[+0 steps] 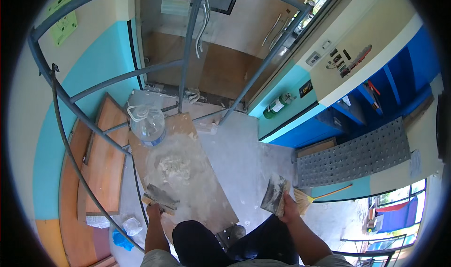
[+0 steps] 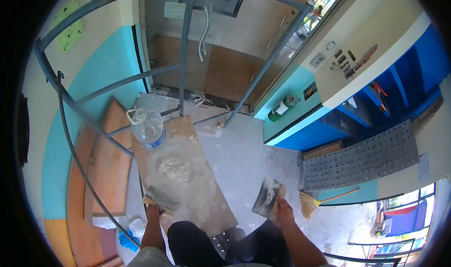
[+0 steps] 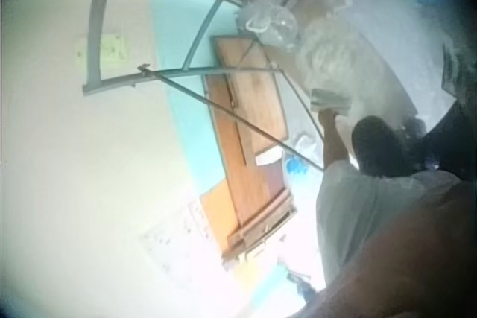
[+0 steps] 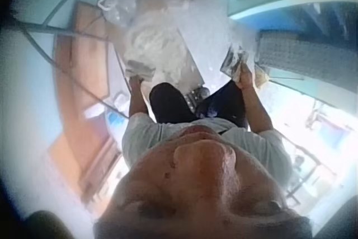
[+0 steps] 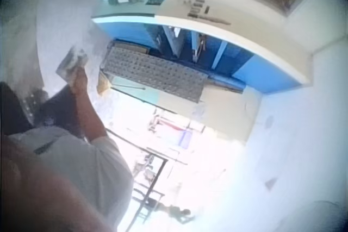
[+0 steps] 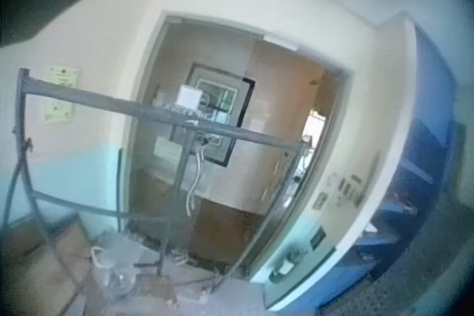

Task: The person scrapes plaster compound onto putty knives and applies it across damaged sections of the ceiling.

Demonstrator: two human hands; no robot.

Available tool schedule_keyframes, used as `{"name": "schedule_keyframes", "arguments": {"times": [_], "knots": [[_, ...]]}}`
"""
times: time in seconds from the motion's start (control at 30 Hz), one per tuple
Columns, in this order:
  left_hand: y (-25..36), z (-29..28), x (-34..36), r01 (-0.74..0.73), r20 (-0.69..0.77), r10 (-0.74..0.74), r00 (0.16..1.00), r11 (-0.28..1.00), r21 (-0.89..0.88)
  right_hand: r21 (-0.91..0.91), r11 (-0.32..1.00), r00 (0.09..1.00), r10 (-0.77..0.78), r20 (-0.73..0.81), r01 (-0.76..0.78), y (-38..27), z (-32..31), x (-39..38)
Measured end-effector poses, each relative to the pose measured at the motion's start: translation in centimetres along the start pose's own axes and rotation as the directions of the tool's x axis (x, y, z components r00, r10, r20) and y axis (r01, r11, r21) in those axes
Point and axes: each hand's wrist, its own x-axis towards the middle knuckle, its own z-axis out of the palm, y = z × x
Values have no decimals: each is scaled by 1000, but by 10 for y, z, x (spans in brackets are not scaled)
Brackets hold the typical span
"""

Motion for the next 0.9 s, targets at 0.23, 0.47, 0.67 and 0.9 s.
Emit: {"name": "schedule_keyframes", "arguments": {"times": [0.23, 0.47, 0.67, 0.9], "knots": [[65, 32, 69, -184, 153, 208, 966, 971, -155, 3, 996, 993, -88, 79, 88, 6, 5, 15], [104, 32, 26, -76, 335, 170, 927, 958, -275, 4, 999, 998, -43, 46, 43, 11, -1, 23], [101, -9, -23, 55, 357, 231, 905, 768, -638, 20, 999, 985, 43, 166, -47, 11, 18, 26], [206, -57, -152, -112, 298, 491, 818, 646, -755, -176, 962, 974, 220, 51, -209, -3, 65, -10]]}}
